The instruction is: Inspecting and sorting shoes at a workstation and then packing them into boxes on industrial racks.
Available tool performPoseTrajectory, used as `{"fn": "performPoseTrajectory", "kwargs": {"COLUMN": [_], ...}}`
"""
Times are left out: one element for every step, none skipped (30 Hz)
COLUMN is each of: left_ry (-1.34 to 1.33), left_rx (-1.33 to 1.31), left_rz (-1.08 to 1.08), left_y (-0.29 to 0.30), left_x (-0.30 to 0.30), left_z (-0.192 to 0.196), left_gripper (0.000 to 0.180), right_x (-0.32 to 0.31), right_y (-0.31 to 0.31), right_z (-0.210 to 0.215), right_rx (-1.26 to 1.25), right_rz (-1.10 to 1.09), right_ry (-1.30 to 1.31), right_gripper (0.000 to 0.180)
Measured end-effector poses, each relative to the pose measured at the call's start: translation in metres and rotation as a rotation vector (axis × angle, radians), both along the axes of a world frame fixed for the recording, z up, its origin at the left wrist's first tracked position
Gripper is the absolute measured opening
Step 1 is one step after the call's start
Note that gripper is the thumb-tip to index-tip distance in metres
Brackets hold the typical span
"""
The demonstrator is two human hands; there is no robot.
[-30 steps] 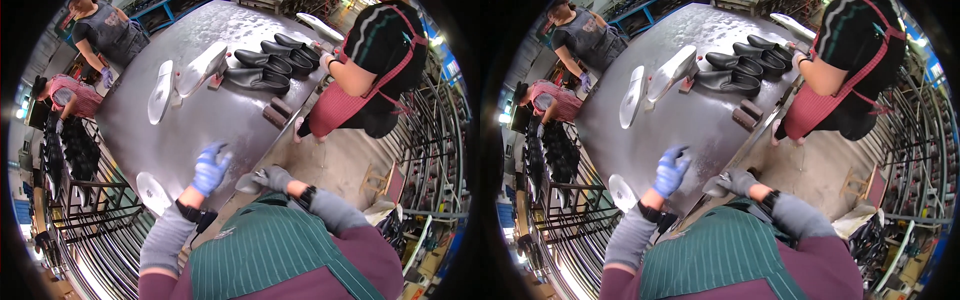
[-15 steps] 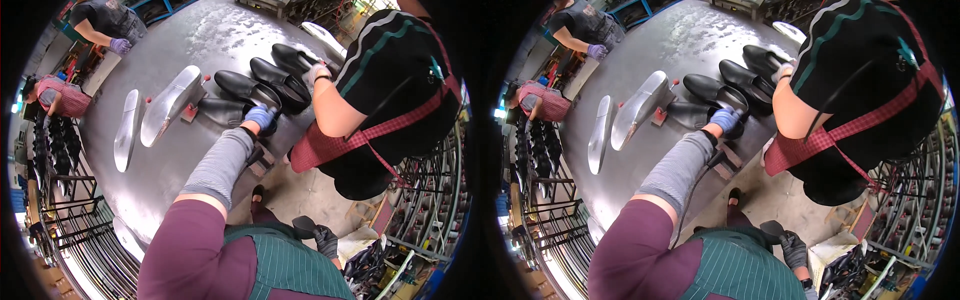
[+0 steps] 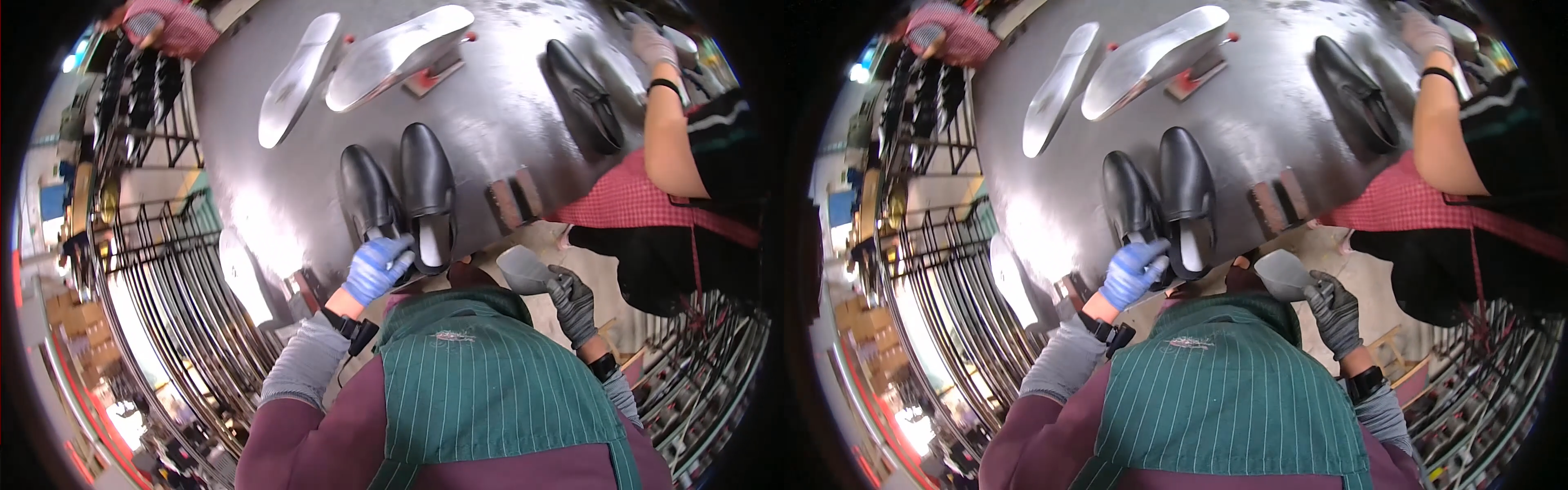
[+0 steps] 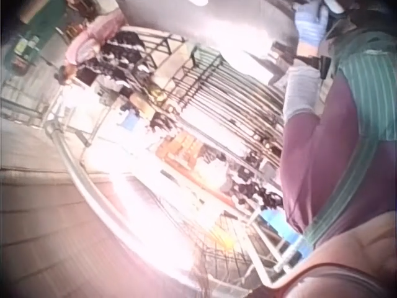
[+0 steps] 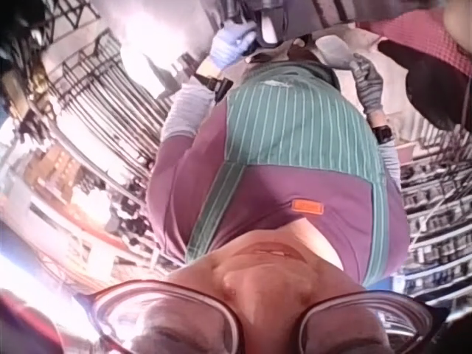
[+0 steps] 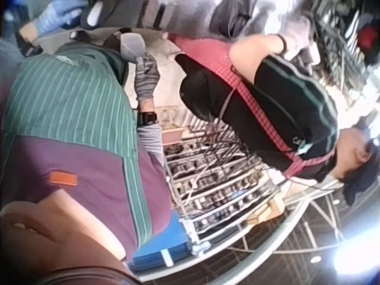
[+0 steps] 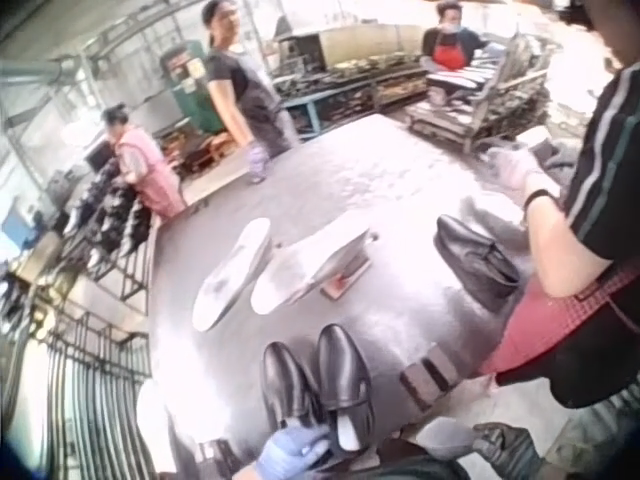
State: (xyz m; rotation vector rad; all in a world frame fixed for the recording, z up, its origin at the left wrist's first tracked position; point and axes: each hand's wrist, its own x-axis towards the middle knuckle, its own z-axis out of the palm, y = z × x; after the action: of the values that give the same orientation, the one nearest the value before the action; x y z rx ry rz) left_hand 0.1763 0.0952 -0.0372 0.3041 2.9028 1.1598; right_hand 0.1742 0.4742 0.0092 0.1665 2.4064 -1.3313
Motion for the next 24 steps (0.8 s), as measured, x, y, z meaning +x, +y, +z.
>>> {"fn": "performPoseTrajectory", "kwargs": {"left_ry": [0.042, 0.077, -0.044, 0.034, -0.397, -0.744, -0.822, -0.82, -0.776, -0.733, -0.687, -0.674, -0.461, -0.36, -0.28, -0.208, -0.228, -0.114, -0.183, -0.209, -0.298, -0.294, -0.21, -0.053], "left_rx": [-0.066, -0.131, -0.232, -0.232, -0.073, 0.104, -0.005, -0.11, -0.065, -0.019, 0.065, 0.138, 0.317, 0.494, 0.481, 0.478, 0.605, 0.711, 0.884, 1.149, 1.248, 1.359, 1.311, 1.159], "left_rz": [0.247, 0.525, 0.768, 0.777, 0.805, 0.811, 0.769, 0.718, 0.786, 0.839, 0.869, 0.907, 0.868, 0.845, 0.773, 0.701, 0.571, 0.405, 0.335, 0.204, 0.1, -0.029, 0.093, 0.171], "left_y": [-0.004, -0.01, -0.016, -0.02, -0.022, -0.024, -0.022, -0.017, -0.011, -0.005, 0.001, 0.003, 0.004, 0.001, -0.005, -0.015, -0.032, -0.052, -0.066, -0.081, -0.096, -0.105, -0.112, -0.125], "left_x": [0.014, 0.026, 0.033, 0.037, 0.039, 0.037, 0.032, 0.028, 0.025, 0.024, 0.026, 0.03, 0.036, 0.041, 0.049, 0.059, 0.063, 0.064, 0.062, 0.06, 0.059, 0.055, 0.06, 0.058], "left_z": [0.001, 0.0, -0.003, -0.009, -0.018, -0.028, -0.04, -0.052, -0.061, -0.066, -0.066, -0.061, -0.051, -0.036, -0.016, 0.006, 0.028, 0.049, 0.066, 0.081, 0.093, 0.101, 0.109, 0.113], "left_gripper": [0.033, 0.038, 0.051, 0.051, 0.052, 0.053, 0.052, 0.051, 0.049, 0.048, 0.048, 0.048, 0.048, 0.05, 0.054, 0.058, 0.066, 0.073, 0.078, 0.083, 0.088, 0.09, 0.093, 0.098], "right_x": [-0.006, -0.014, -0.021, -0.026, -0.029, -0.034, -0.039, -0.044, -0.046, -0.045, -0.044, -0.043, -0.04, -0.038, -0.037, -0.037, -0.038, -0.04, -0.042, -0.044, -0.047, -0.043, -0.033, -0.026], "right_y": [-0.009, -0.018, -0.027, -0.036, -0.047, -0.06, -0.075, -0.092, -0.109, -0.126, -0.141, -0.157, -0.17, -0.182, -0.192, -0.201, -0.21, -0.22, -0.229, -0.24, -0.255, -0.274, -0.3, -0.329], "right_z": [0.004, 0.008, 0.012, 0.019, 0.026, 0.031, 0.033, 0.036, 0.037, 0.037, 0.037, 0.037, 0.037, 0.037, 0.039, 0.042, 0.046, 0.05, 0.056, 0.061, 0.065, 0.068, 0.066, 0.064], "right_rx": [-0.049, -0.062, -0.081, -0.12, -0.12, -0.157, -0.321, -0.483, -0.483, -0.551, -0.673, -0.671, -0.608, -0.601, -0.587, -0.596, -0.585, -0.625, -0.743, -0.819, -0.869, -0.861, -0.828, -0.781], "right_rz": [-0.002, 0.001, 0.049, 0.038, 0.003, 0.052, 0.03, 0.003, 0.021, 0.039, 0.067, 0.082, 0.066, 0.039, 0.057, 0.063, 0.048, 0.043, 0.089, 0.096, 0.176, 0.176, 0.104, 0.031], "right_ry": [0.013, 0.032, 0.042, -0.014, -0.098, -0.081, -0.231, -0.385, -0.393, -0.456, -0.524, -0.549, -0.545, -0.537, -0.522, -0.422, -0.342, -0.313, -0.301, -0.324, -0.381, -0.383, -0.32, -0.26], "right_gripper": [0.039, 0.04, 0.04, 0.039, 0.039, 0.039, 0.037, 0.036, 0.036, 0.034, 0.034, 0.032, 0.032, 0.031, 0.031, 0.031, 0.031, 0.036, 0.039, 0.043, 0.049, 0.051, 0.049, 0.047]}}
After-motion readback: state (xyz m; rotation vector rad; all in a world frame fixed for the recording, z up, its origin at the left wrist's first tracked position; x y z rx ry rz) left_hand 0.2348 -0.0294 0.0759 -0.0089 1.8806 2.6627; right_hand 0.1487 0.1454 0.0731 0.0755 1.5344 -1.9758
